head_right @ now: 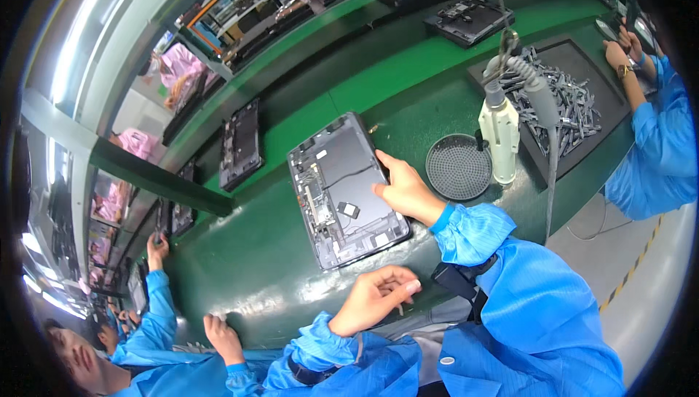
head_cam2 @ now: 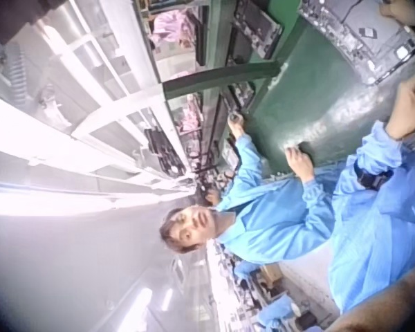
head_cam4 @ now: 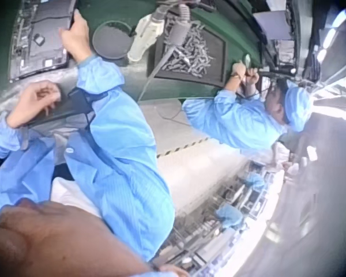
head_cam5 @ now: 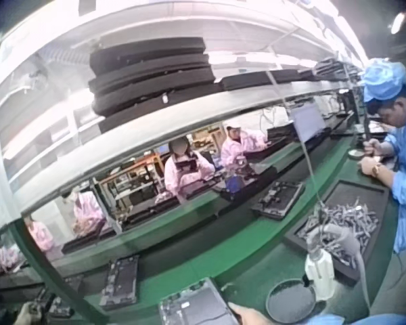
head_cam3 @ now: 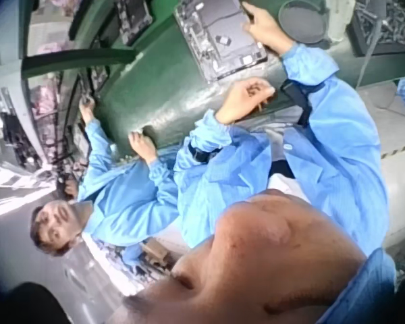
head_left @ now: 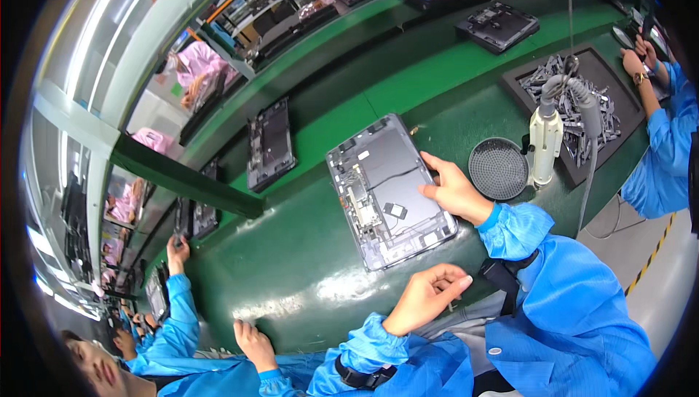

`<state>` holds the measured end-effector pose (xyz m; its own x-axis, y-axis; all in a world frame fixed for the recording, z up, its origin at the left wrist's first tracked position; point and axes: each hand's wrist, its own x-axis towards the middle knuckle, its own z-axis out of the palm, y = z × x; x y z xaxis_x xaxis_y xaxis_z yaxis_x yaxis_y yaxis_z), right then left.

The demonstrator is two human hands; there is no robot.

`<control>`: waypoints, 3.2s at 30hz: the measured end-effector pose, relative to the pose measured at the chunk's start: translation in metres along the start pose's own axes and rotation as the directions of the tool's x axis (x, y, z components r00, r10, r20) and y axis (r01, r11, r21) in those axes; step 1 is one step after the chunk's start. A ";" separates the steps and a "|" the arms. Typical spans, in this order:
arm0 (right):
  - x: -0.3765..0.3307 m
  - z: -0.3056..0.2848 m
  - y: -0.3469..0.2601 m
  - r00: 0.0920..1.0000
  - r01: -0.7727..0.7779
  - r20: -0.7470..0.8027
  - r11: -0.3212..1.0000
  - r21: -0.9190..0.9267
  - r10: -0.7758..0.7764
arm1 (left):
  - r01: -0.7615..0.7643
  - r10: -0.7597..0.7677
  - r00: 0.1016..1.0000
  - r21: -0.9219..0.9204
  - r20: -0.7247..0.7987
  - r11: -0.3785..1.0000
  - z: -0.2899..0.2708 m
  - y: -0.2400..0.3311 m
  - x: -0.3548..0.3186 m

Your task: The person takes tablet casings from a conveyor belt, installs internal components inside them by hand, secures the parts with screws using an electric screwdriver, and passes the units along the conveyor.

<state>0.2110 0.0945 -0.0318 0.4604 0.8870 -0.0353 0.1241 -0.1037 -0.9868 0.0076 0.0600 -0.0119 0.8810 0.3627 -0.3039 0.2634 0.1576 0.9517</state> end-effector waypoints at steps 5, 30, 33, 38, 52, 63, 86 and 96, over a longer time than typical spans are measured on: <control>-0.018 0.005 -0.008 0.950 0.248 -0.099 0.911 -0.329 -0.294 | -0.200 0.620 0.668 0.703 -0.412 0.683 -0.053 0.025 0.005; -0.032 0.027 -0.038 0.959 0.270 0.152 0.927 -0.260 -0.237 | -0.198 0.786 0.605 0.931 -0.129 0.305 -0.086 0.013 0.019; -0.033 0.029 -0.033 0.950 0.289 0.169 0.943 -0.167 -0.261 | -0.228 0.804 0.550 0.885 -0.228 0.406 -0.087 0.007 0.021; -0.039 0.030 -0.034 0.948 0.064 0.311 0.997 0.031 -0.070 | -0.266 0.741 0.607 0.806 -0.285 0.528 -0.081 0.016 0.015; -0.034 0.017 -0.031 0.949 0.231 0.239 0.969 -0.090 -0.204 | -0.371 0.737 0.669 0.815 -0.098 0.445 -0.111 0.030 0.003; -0.052 0.031 -0.035 0.659 0.751 0.357 0.610 -0.252 -0.662 | -0.313 0.651 0.724 0.734 -0.226 0.603 -0.123 0.023 -0.001; -0.046 0.023 -0.039 0.776 0.496 0.571 0.819 -0.288 -0.268 | -0.327 0.610 0.777 0.728 -0.157 0.603 -0.120 0.023 0.002; -0.055 0.010 -0.042 0.715 0.673 0.516 0.664 -0.326 -0.472 | -0.310 0.584 0.805 0.911 0.100 0.272 -0.093 0.029 0.002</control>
<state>0.1716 0.0550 0.0096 -0.1831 0.9153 0.3587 0.6790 0.3817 -0.6272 -0.0194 0.1510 0.0111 0.9029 0.2920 0.3155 0.1562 -0.9065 0.3922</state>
